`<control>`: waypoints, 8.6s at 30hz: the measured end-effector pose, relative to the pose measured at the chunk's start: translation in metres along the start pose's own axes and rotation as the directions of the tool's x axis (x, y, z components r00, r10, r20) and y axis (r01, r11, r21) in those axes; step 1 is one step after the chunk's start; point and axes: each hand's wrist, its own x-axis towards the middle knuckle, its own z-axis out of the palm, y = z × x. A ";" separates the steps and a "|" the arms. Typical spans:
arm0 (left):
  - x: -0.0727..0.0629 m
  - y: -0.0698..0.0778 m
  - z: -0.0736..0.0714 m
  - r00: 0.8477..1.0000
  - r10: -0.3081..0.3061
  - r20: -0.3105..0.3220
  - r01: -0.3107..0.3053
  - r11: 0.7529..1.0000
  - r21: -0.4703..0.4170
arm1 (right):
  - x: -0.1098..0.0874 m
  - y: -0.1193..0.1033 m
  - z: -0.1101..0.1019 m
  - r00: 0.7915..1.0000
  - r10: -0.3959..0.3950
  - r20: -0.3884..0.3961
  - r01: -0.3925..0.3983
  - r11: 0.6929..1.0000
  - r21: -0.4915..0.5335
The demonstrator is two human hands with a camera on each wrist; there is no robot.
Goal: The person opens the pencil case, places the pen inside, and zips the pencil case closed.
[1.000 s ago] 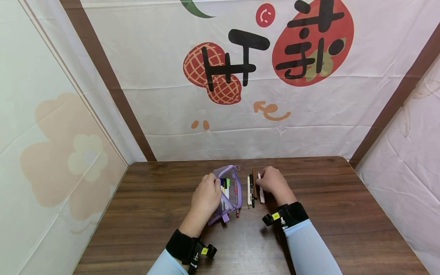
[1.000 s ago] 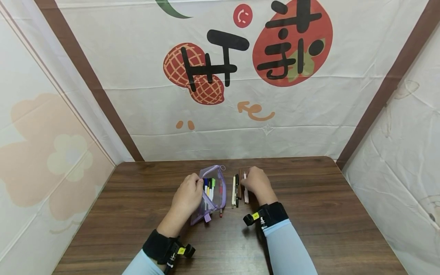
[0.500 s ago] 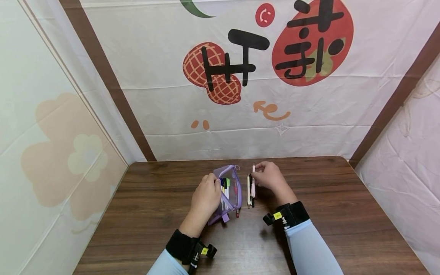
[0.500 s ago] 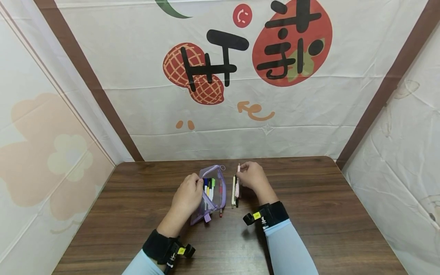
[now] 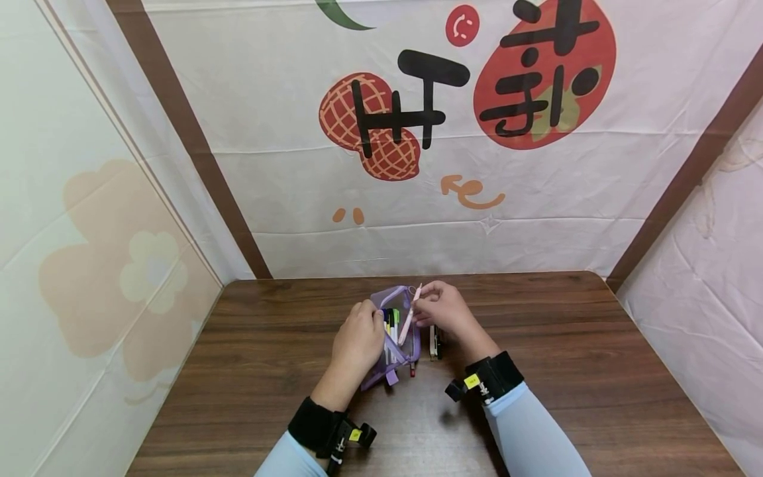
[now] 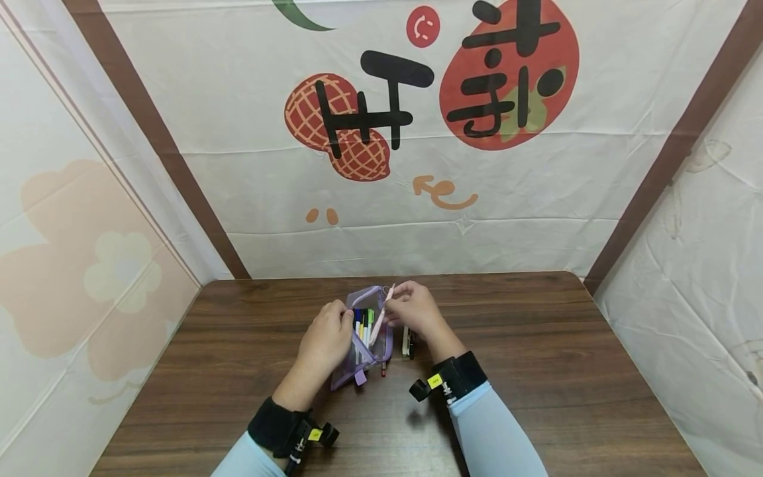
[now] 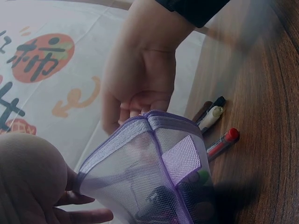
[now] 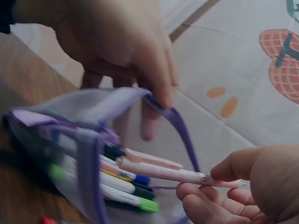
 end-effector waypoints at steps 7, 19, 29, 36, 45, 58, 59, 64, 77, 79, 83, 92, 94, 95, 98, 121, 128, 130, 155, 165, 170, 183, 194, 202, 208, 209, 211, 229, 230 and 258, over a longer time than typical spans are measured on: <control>0.001 0.001 0.000 1.000 -0.002 0.000 0.002 1.000 0.002 | -0.001 0.008 0.015 0.991 0.072 0.116 -0.066 0.996 -0.059; 0.001 0.001 -0.001 1.000 -0.011 0.008 0.011 1.000 0.008 | -0.008 0.006 0.035 0.984 0.050 0.172 -0.030 0.992 -0.119; 0.000 0.002 -0.002 1.000 -0.013 0.011 0.013 1.000 0.011 | -0.006 0.006 0.015 0.993 0.055 0.108 -0.032 0.979 -0.202; 0.000 0.002 -0.003 1.000 -0.007 0.020 0.007 1.000 -0.001 | -0.004 0.005 -0.006 0.999 0.027 0.020 -0.020 0.951 -0.307; 0.000 0.000 -0.008 0.999 -0.030 0.019 0.030 1.000 -0.008 | 0.000 0.008 -0.032 0.993 0.035 -0.111 -0.085 0.871 -0.484; 0.002 -0.003 -0.012 0.999 -0.047 0.023 0.047 0.999 0.004 | 0.005 0.020 -0.042 0.986 0.034 -0.165 -0.134 0.753 -0.644; 0.003 -0.003 -0.012 0.999 -0.045 0.021 0.044 0.999 0.005 | 0.006 0.021 -0.043 0.986 0.033 -0.162 -0.132 0.750 -0.649; 0.003 -0.003 -0.012 0.999 -0.044 0.016 0.044 0.999 0.015 | 0.003 0.019 -0.045 0.990 0.048 -0.134 -0.123 0.762 -0.636; -0.002 0.000 -0.017 0.999 -0.044 0.018 0.043 0.998 0.047 | 0.010 0.026 -0.048 0.988 0.085 -0.129 -0.150 0.720 -0.678; -0.003 0.000 -0.017 0.999 -0.039 0.023 0.038 0.999 0.038 | 0.015 0.029 -0.050 0.989 0.088 -0.120 -0.147 0.714 -0.685; -0.004 0.000 -0.018 0.999 -0.032 0.030 0.031 0.999 0.025 | 0.026 0.040 -0.053 0.991 0.071 -0.109 -0.128 0.692 -0.710; -0.003 0.001 -0.017 0.997 -0.045 0.058 0.043 0.999 0.033 | 0.000 0.016 -0.039 0.986 0.056 -0.154 -0.153 0.655 -0.740; -0.003 0.001 -0.017 0.997 -0.052 0.061 0.051 0.998 0.024 | 0.001 0.017 -0.039 0.985 0.067 -0.160 -0.164 0.656 -0.737; -0.003 0.001 -0.017 0.997 -0.055 0.060 0.054 0.998 0.020 | 0.001 0.016 -0.039 0.985 0.062 -0.163 -0.163 0.655 -0.738; -0.002 -0.001 -0.017 0.997 -0.064 0.044 0.065 0.998 -0.004 | 0.000 0.016 -0.040 0.984 0.038 -0.173 -0.157 0.644 -0.749; 0.003 -0.004 -0.017 0.997 -0.083 0.001 0.083 0.995 -0.060 | -0.006 -0.011 -0.018 0.992 -0.071 -0.101 0.043 0.966 -0.256; 0.004 -0.005 -0.015 0.997 -0.080 -0.011 0.079 0.995 -0.064 | -0.008 -0.007 0.006 0.999 -0.052 0.009 0.053 0.979 -0.196; 0.004 -0.005 -0.015 0.997 -0.082 -0.010 0.081 0.994 -0.070 | -0.008 -0.005 0.011 0.999 -0.036 0.036 0.042 0.983 -0.179; 0.006 -0.008 -0.016 0.998 -0.056 -0.005 0.056 0.997 -0.053 | -0.010 -0.003 0.009 0.997 -0.036 0.068 0.055 0.951 -0.304; 0.007 -0.009 -0.018 0.998 -0.068 -0.003 0.068 0.996 -0.060 | -0.002 0.007 -0.022 0.997 -0.002 -0.080 -0.041 0.847 -0.530; 0.008 -0.011 -0.021 0.997 -0.079 0.005 0.079 0.995 -0.054 | 0.001 0.012 -0.028 0.993 -0.022 -0.116 -0.059 0.759 -0.649; 0.010 -0.014 -0.028 0.996 -0.086 -0.002 0.086 0.995 -0.041 | 0.003 0.021 -0.032 0.994 0.031 -0.105 -0.095 0.721 -0.687; 0.009 -0.013 -0.034 0.995 -0.096 -0.012 0.096 0.995 -0.025 | 0.026 0.043 -0.044 0.993 0.040 -0.110 -0.107 0.688 -0.718; 0.009 -0.013 -0.035 0.995 -0.095 -0.006 0.095 0.995 -0.021 | 0.037 0.055 -0.048 0.993 0.016 -0.115 -0.098 0.648 -0.756; 0.008 -0.012 -0.034 0.996 -0.090 -0.006 0.090 0.996 -0.028 | 0.012 0.027 -0.039 0.992 0.005 -0.123 -0.098 0.638 -0.763; 0.008 -0.011 -0.034 0.996 -0.089 -0.007 0.089 0.996 -0.030 | 0.009 0.025 -0.038 0.992 -0.002 -0.125 -0.095 0.632 -0.769; 0.008 -0.010 -0.034 0.996 -0.085 -0.011 0.085 0.996 -0.031 | 0.004 0.018 -0.034 0.991 -0.001 -0.132 -0.103 0.617 -0.780; 0.007 -0.009 -0.033 0.997 -0.074 -0.017 0.074 0.997 -0.018 | 0.002 0.016 -0.038 0.991 -0.033 -0.127 -0.071 0.677 -0.733; 0.008 -0.009 -0.033 0.997 -0.072 -0.019 0.072 0.997 -0.018 | 0.003 0.015 -0.038 0.991 -0.036 -0.130 -0.067 0.709 -0.702; 0.007 -0.010 -0.031 0.998 -0.063 0.004 0.063 0.998 -0.026 | -0.004 0.004 0.018 0.985 -0.144 -0.097 0.127 0.979 -0.162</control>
